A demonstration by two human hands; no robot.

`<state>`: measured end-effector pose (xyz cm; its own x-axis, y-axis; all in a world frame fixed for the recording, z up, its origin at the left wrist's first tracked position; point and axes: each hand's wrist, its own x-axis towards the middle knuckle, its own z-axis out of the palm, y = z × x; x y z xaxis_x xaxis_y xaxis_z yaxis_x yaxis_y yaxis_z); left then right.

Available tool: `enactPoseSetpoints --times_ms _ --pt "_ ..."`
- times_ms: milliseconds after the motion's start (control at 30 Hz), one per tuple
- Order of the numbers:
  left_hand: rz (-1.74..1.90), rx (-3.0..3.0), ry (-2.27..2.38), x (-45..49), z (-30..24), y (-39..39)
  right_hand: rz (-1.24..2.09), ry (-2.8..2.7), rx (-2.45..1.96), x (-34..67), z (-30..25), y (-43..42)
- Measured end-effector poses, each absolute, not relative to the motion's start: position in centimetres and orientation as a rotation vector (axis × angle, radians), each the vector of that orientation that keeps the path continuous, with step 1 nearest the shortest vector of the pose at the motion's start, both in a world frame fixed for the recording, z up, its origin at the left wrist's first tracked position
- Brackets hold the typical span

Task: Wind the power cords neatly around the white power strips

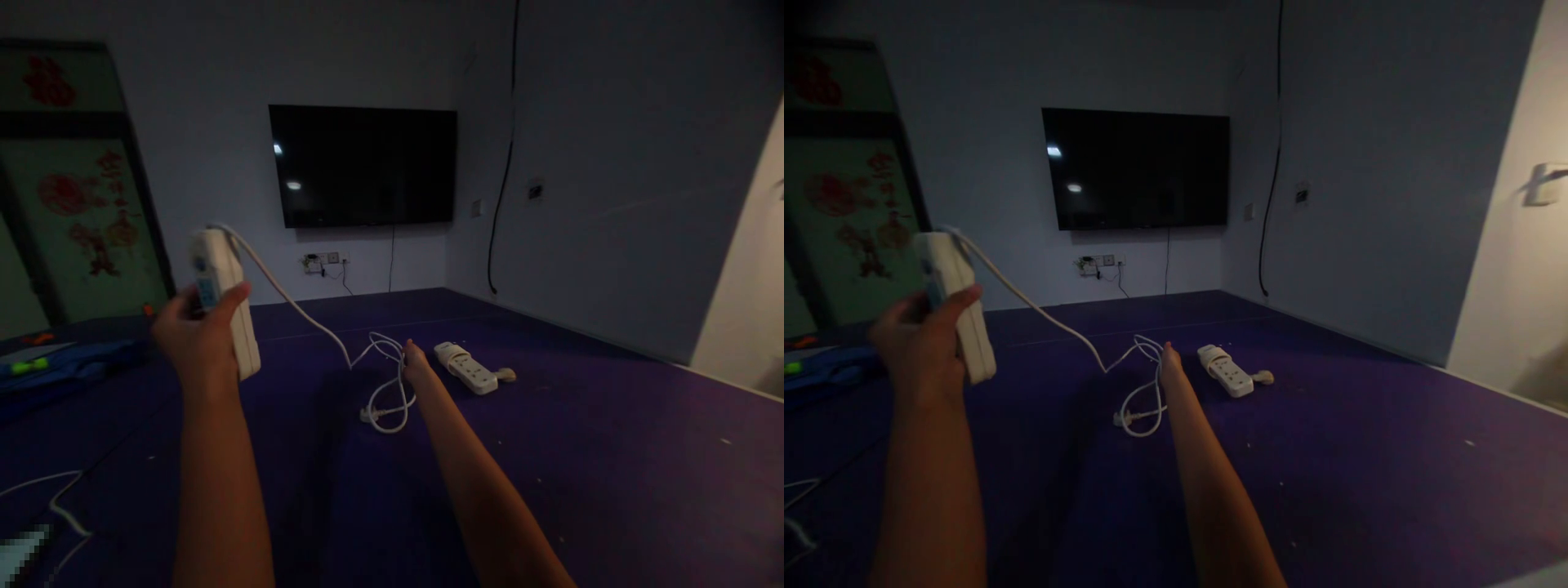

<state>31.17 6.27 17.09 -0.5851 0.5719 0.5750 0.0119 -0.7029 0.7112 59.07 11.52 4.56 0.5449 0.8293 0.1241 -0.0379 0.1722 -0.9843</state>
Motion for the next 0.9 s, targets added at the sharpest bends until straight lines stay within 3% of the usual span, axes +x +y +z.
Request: enactPoseSetpoints --times_ms 200,400,600,900 --pt "2.150 1.735 1.231 33.8 16.8 5.9 0.805 -0.846 -1.212 57.7 9.9 9.6" --pt "2.026 1.987 1.232 36.3 16.7 5.2 0.932 -1.363 -0.744 54.0 14.8 3.9" --pt "1.849 2.156 1.356 37.1 16.4 5.2 0.840 -1.508 -0.747 53.9 16.0 1.5" --pt "1.652 2.394 1.477 35.2 16.6 5.7 0.605 -1.307 -0.724 55.7 15.8 2.7"
